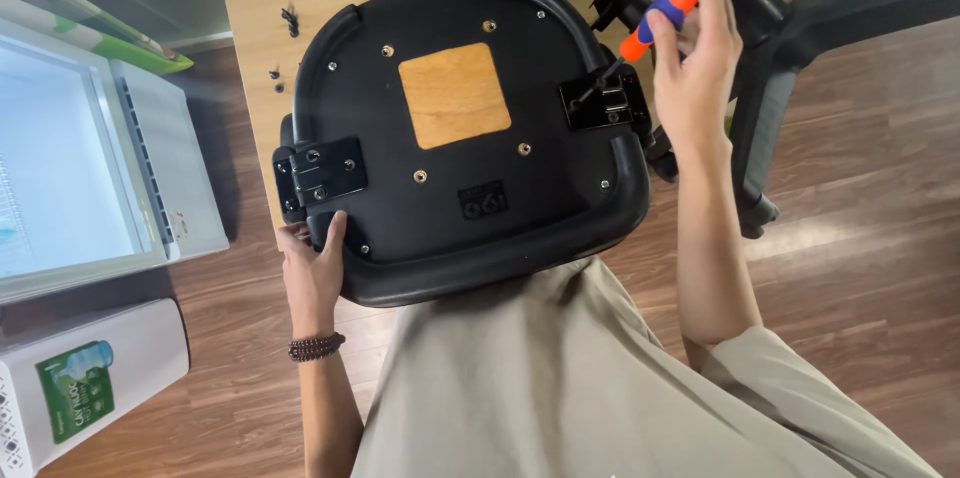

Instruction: Using a screwdriver to tighten or remove screws from the base of an office chair seat.

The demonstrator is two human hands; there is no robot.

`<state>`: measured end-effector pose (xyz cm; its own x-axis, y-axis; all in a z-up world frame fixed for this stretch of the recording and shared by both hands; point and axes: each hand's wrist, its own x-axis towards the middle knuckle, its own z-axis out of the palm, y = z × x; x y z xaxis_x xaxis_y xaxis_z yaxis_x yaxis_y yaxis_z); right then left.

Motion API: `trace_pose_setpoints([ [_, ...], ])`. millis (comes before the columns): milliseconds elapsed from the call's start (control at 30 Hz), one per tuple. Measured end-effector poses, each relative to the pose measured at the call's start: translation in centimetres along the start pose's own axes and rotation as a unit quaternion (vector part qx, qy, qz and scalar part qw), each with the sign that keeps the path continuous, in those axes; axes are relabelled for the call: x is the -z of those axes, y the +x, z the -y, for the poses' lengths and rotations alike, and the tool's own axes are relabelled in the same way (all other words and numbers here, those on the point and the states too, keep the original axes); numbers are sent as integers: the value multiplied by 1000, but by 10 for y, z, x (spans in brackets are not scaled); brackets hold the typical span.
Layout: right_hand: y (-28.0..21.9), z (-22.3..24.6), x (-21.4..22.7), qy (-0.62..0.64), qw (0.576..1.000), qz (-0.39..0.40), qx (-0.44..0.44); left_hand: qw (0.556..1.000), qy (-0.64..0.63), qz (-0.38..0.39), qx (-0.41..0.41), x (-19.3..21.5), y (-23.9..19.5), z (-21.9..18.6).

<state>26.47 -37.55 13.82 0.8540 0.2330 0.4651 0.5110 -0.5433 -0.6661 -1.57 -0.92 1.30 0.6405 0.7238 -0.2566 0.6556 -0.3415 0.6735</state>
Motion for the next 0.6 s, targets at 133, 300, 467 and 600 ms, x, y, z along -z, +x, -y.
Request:
trace_pose_setpoints([
  [133,-1,-4,2,21,1000,-5,11,1000,-7,-1,-4,1,-1,-2],
  [300,-2,-6,1,6,1000,-15,4,1000,-12,4,-4,2,-2,-6],
  [467,-6,-11,1,13,999,-25,14,1000,-18,5,-13,1,-2,-1],
  [600,-6,-18,2,29,999,-37,13,1000,-12,8,2,4,-1,-7],
])
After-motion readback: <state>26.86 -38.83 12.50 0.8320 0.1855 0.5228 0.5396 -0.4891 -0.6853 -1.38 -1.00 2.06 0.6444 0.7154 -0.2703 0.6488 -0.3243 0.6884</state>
